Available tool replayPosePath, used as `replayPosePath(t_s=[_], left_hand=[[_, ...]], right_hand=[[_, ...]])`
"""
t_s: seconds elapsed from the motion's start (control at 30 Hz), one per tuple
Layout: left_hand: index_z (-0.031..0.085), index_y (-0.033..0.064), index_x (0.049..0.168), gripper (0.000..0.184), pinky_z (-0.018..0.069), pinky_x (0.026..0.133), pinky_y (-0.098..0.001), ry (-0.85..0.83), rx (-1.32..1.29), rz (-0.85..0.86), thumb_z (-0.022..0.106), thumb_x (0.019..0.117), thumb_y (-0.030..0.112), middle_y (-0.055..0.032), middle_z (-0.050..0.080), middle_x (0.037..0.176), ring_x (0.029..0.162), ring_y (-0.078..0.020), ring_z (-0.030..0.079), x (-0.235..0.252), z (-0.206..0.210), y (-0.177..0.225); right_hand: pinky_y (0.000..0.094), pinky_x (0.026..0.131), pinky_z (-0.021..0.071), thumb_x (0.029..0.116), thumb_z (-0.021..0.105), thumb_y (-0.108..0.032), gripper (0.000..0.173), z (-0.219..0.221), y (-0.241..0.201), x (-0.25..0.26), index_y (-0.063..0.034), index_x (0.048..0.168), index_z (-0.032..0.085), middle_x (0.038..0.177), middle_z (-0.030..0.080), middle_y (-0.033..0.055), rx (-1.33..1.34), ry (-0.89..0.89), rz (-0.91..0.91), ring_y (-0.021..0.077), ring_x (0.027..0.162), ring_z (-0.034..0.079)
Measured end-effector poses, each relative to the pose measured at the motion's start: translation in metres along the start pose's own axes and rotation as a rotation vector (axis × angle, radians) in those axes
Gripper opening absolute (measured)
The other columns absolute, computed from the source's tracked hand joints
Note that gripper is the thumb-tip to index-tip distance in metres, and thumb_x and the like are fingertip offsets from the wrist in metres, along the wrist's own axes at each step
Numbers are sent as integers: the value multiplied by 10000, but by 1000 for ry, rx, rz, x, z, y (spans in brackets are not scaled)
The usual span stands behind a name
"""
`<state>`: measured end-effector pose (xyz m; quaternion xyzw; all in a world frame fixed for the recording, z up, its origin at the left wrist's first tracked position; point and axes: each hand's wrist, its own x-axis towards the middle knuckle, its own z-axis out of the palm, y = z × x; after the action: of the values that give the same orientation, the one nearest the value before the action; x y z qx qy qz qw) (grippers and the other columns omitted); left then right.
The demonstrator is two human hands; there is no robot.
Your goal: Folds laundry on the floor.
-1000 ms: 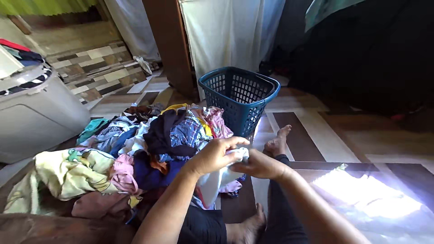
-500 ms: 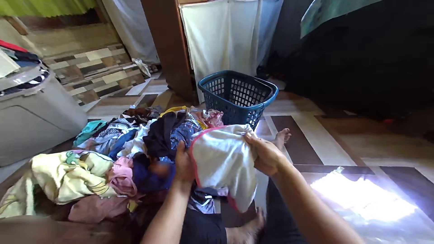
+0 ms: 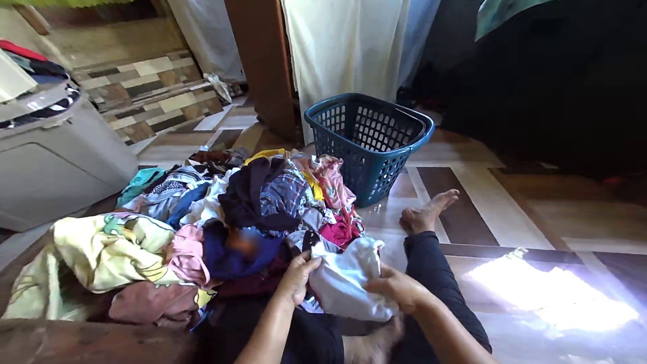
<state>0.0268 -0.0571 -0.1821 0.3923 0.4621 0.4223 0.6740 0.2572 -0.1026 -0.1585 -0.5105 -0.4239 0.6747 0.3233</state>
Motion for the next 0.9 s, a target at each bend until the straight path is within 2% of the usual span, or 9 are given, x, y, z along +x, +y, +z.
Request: replayPosePath(t_s=[0.07,0.13,0.23,0.3,0.37,0.53,0.67,0.73,0.9], left_hand=[[568,-15,1249,262,577,876,-337,42,-91,159,448,1017,-18,-54,696,1051,955,-121,679,-2,1,15],[563,6,1247,262,568,916,-342,103,-151,251,424,1026,-17,-55,693,1106,1020,-127,671,-1,6,21],[448,-19,1444,389,500,1006,-421,199,-28,39,421,1099,158,-174,582,1337,1188,-228,588,5,14,4],[516,10,1355,406,530,811,-375,160,50,-249,385,1115,310,-115,624,1109,936,-185,611,5,20,-26],[563,49,1235,449,541,627,-315,-1,16,-466,309,1119,400,-62,651,882,693,-154,627,-5,24,-59],[554,62,1117,328,531,606,-280,-105,-50,-577,273,1131,232,-28,629,801,666,-124,617,-22,30,-86],[571,98,1066,417,520,537,-279,-200,-37,-612,225,1129,321,-32,636,756,616,-133,617,-25,31,-66],[559,101,1074,336,524,535,-254,-312,-3,-567,253,1121,232,-14,649,743,611,-112,629,-29,31,-66],[632,174,1017,248,578,714,-234,-474,-255,-345,405,1031,74,65,723,867,782,-39,686,-48,28,-81]], right_hand=[[279,706,614,922,585,35,426,5,-14,-5,-50,1320,460,914,710,12,112,116,-124,85,766,702],[270,688,623,930,531,36,467,9,-24,-3,-62,1368,402,917,711,2,240,185,-209,82,761,712],[264,617,604,985,461,4,311,19,-18,12,-56,1291,459,841,703,21,427,258,-201,91,688,698],[242,553,582,1019,426,-33,171,29,-6,22,-61,1166,509,759,692,8,517,288,-148,75,617,677],[274,563,583,1018,437,-47,203,38,11,30,-47,1215,489,769,682,36,542,274,-93,105,625,675],[315,662,607,970,508,-23,468,48,42,30,-61,1417,373,894,694,72,554,193,-11,142,743,707],[309,657,624,928,502,-62,421,46,29,23,-61,1337,402,852,711,53,608,188,-109,134,730,723],[289,638,621,905,518,-87,392,45,25,20,-67,1287,432,828,720,33,629,179,-150,114,712,723],[316,704,634,791,747,-211,307,46,44,20,-103,1059,643,842,761,49,783,13,-253,128,749,744]])
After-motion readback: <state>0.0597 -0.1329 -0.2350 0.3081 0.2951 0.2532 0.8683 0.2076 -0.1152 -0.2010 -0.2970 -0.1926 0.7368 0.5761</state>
